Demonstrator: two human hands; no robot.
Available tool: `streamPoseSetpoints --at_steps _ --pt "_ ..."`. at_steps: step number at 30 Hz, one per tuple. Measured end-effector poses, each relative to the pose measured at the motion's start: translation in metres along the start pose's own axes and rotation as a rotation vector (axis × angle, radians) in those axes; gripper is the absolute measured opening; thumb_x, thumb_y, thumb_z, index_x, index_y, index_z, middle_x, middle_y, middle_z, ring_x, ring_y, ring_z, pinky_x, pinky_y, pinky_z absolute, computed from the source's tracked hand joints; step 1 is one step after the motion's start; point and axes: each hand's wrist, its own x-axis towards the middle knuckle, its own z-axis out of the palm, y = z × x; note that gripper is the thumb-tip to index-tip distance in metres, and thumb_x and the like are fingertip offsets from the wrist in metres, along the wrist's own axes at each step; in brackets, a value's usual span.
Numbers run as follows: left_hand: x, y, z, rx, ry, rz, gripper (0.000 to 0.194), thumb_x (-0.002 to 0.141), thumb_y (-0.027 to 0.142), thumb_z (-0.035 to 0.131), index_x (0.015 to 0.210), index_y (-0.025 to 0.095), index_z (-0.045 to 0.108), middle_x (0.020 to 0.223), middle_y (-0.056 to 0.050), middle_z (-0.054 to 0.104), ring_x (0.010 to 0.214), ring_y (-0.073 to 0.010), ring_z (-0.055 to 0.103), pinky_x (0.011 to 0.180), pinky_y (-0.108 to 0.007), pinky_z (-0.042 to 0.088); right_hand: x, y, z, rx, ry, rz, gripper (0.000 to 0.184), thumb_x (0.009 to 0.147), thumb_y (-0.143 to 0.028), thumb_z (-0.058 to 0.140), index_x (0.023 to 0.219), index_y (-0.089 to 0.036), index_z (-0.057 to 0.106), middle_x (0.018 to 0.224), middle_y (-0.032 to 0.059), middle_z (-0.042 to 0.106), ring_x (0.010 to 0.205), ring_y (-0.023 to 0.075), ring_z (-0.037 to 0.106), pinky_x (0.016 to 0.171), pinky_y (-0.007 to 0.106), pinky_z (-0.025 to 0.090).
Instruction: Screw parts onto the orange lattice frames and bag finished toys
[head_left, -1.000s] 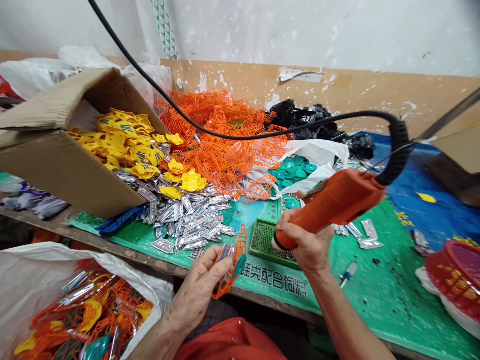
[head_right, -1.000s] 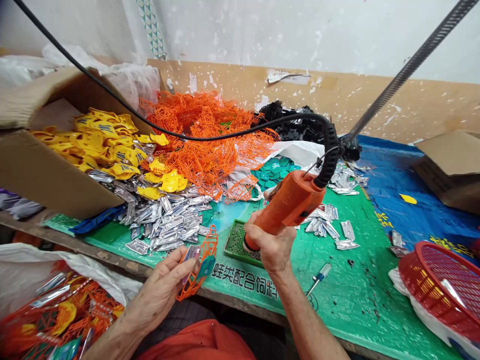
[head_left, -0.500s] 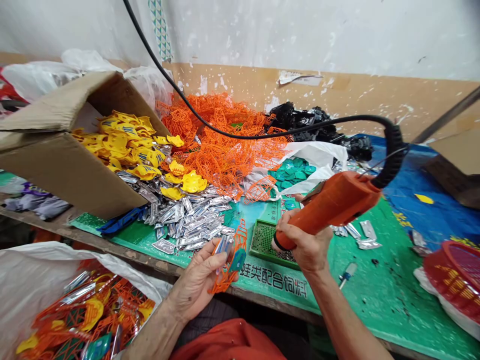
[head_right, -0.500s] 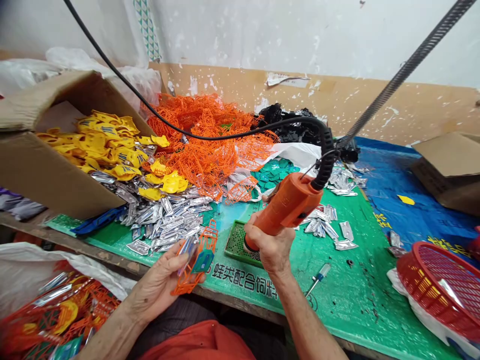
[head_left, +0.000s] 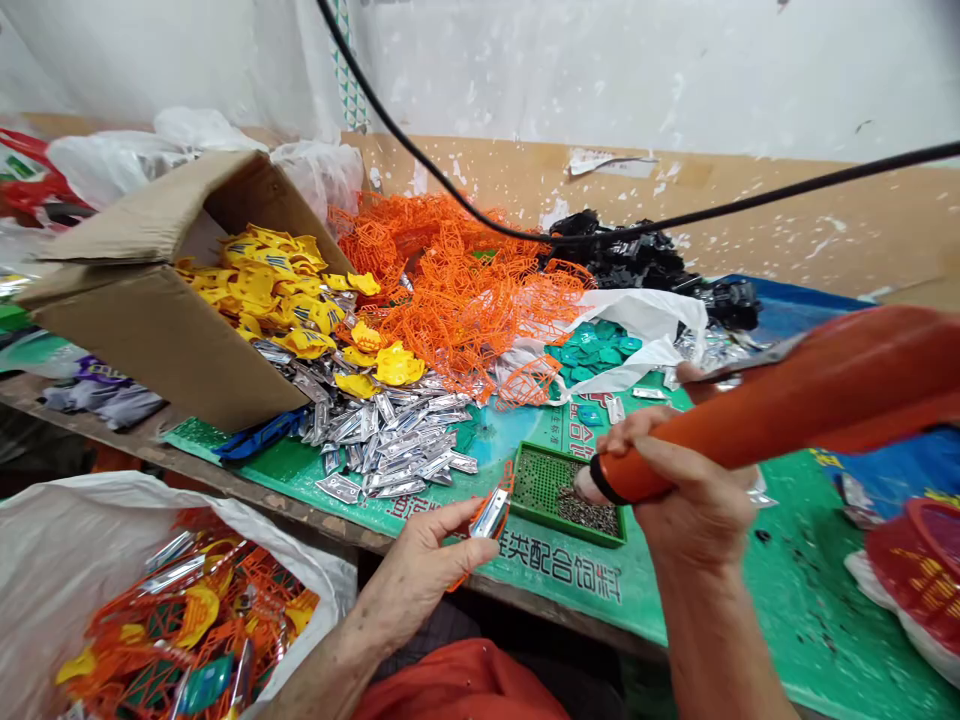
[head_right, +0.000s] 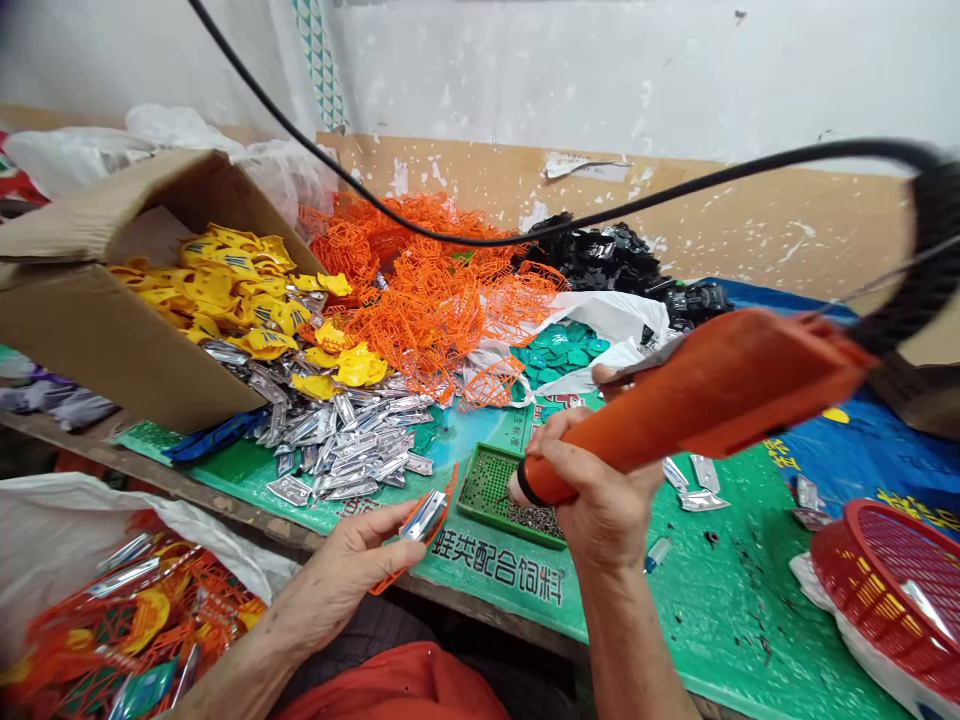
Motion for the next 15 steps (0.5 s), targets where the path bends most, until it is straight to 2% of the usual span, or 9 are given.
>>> streamPoseSetpoints --at_steps 4,10,15 --pt "-0.001 -0.003 0.003 0.087 0.016 0.009 0.041 0.079 0.025 0.067 0.12 0.028 0.067 0.115 0.0 0.069 0.105 -0.0239 0.056 0.095 -0.032 0.037 -0.011 -0.022 0.01 0.04 -0.085 0.02 0.006 0.069 -0.015 0.064 0.071 -0.02 0.063 0.066 -0.0013 0.056 0.061 0.0135 0.056 0.062 0.033 0.051" --pt "-0.003 -0.001 0.008 0.067 -0.035 0.055 0.043 0.081 0.026 0.065 0.123 0.028 0.065 0.112 -0.001 0.069 0.109 -0.026 0.055 0.099 -0.034 0.035 -0.031 -0.026 0.028 0.105 -0.167 0.046 0.036 0.073 -0.016 0.066 0.104 -0.034 0.062 0.071 -0.0028 0.055 0.062 0.0148 0.056 0.065 0.037 0.053" --pt "-0.004 0.001 0.011 0.051 -0.05 0.072 0.033 0.081 0.02 0.063 0.112 0.026 0.071 0.103 -0.001 0.069 0.108 -0.0255 0.054 0.098 -0.034 0.034 -0.037 -0.019 0.037 0.145 -0.205 0.072 0.052 0.073 -0.014 0.066 0.119 -0.035 0.056 0.071 -0.003 0.057 0.063 0.014 0.056 0.067 0.035 0.054"
